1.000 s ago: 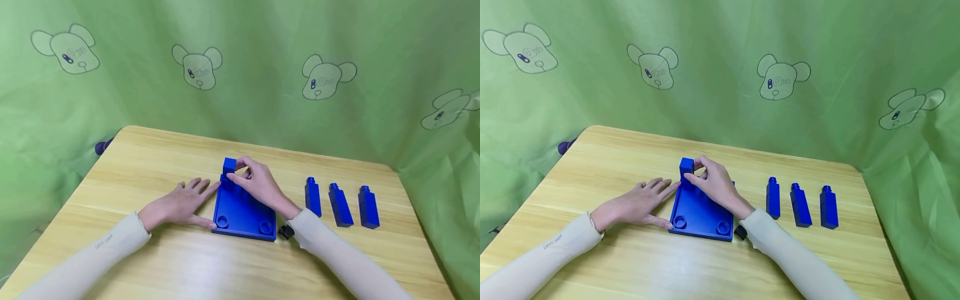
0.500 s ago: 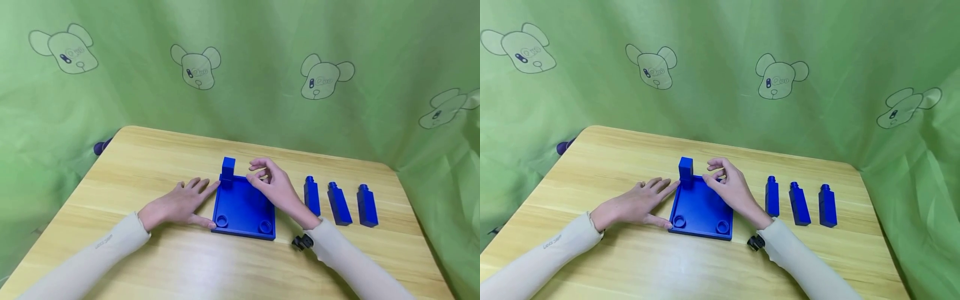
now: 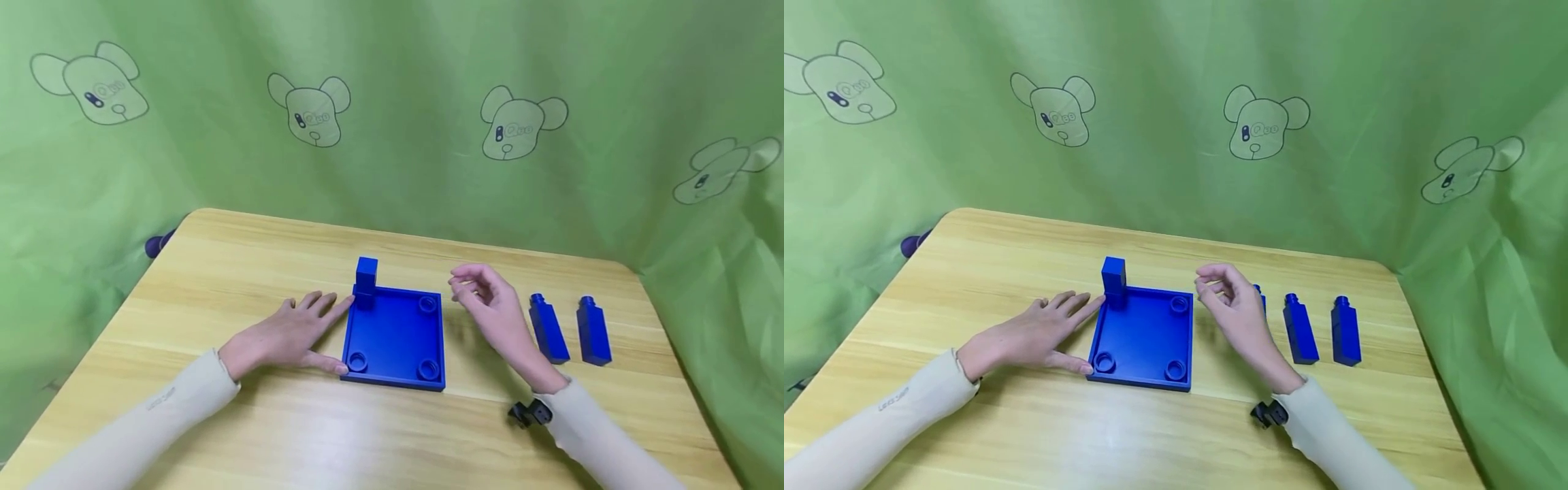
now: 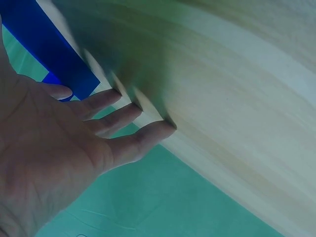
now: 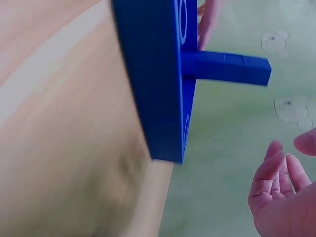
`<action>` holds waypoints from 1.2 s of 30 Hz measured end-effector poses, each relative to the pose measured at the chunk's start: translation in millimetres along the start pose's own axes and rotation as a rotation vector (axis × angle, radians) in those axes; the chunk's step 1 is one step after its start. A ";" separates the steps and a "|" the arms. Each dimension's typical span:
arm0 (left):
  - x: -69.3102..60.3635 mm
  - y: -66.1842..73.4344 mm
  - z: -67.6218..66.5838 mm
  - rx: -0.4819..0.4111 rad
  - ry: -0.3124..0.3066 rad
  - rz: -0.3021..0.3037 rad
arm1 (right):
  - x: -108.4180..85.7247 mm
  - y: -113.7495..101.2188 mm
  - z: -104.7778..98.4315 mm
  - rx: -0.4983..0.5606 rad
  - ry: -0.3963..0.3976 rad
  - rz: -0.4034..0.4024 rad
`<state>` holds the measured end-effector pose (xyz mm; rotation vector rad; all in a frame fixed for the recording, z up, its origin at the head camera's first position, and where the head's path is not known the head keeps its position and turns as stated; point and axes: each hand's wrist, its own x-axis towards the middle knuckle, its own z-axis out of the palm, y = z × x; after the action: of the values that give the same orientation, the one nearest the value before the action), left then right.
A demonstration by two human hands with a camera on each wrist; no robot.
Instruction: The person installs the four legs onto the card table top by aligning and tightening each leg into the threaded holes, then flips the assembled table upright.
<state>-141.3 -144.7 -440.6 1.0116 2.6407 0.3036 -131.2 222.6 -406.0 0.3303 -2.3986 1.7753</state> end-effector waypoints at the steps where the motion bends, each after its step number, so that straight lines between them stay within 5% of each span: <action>1: 0.0 -0.5 0.3 -0.001 -0.001 -0.001 | -2.4 1.0 -4.8 -0.009 0.015 0.004; 27: 2.8 -1.5 2.8 0.016 0.008 0.001 | -61.2 37.1 -124.0 -0.231 0.283 0.218; 36: 1.7 0.9 0.9 0.017 0.012 -0.001 | -73.3 60.9 -165.5 -0.358 0.310 0.317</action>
<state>-141.7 -142.8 -441.5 1.0167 2.6594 0.2884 -79.0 404.6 -431.3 -0.3567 -2.5646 1.3270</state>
